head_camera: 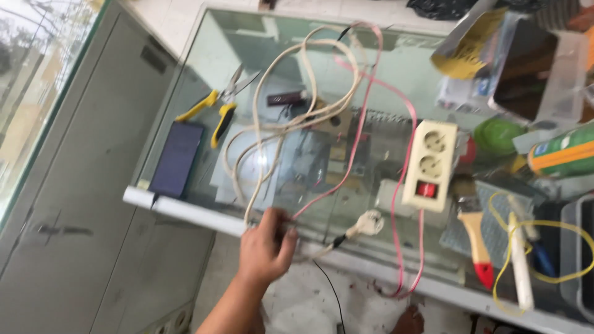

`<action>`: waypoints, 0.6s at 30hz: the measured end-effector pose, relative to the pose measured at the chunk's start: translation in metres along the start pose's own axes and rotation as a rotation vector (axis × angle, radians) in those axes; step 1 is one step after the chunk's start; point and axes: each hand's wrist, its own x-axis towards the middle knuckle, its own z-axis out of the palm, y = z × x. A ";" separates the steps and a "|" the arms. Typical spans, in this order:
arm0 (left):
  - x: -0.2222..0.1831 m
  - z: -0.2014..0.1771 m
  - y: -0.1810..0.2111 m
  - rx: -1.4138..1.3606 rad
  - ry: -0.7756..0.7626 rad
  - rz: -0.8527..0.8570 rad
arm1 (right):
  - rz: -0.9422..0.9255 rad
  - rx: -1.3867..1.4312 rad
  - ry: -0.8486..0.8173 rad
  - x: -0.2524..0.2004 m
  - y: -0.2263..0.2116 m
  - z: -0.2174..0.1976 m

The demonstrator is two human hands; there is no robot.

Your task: Insulating electrical plug connections with tape and securing wires on a repair bench.

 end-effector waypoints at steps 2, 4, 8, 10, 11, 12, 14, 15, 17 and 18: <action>0.007 -0.008 0.005 -0.082 -0.016 0.040 | 0.028 -0.006 0.041 0.004 -0.038 0.040; 0.003 -0.011 0.005 -0.096 -0.103 0.030 | 0.044 -0.026 0.097 -0.002 -0.028 0.083; 0.009 -0.014 0.013 0.026 -0.110 0.146 | -0.428 0.014 -0.504 -0.115 -0.002 -0.019; 0.005 -0.012 0.019 0.160 -0.174 0.177 | -0.707 0.079 -0.883 -0.153 -0.024 -0.063; -0.004 -0.017 0.024 0.143 -0.192 0.171 | -0.850 0.106 -1.085 -0.168 -0.028 -0.095; -0.012 -0.023 0.028 0.128 -0.168 0.222 | -0.989 0.139 -1.290 -0.182 -0.034 -0.127; -0.028 -0.042 0.036 0.110 -0.122 0.285 | -1.277 0.234 -1.654 -0.154 -0.082 -0.192; -0.046 -0.054 0.037 0.110 -0.066 0.354 | -1.418 0.287 -1.852 -0.138 -0.096 -0.243; -0.089 -0.080 0.026 0.102 -0.006 0.405 | -1.554 0.327 -2.063 -0.119 -0.105 -0.329; -0.115 -0.095 0.014 0.037 -0.016 0.374 | -1.543 0.236 -1.934 -0.110 -0.106 -0.358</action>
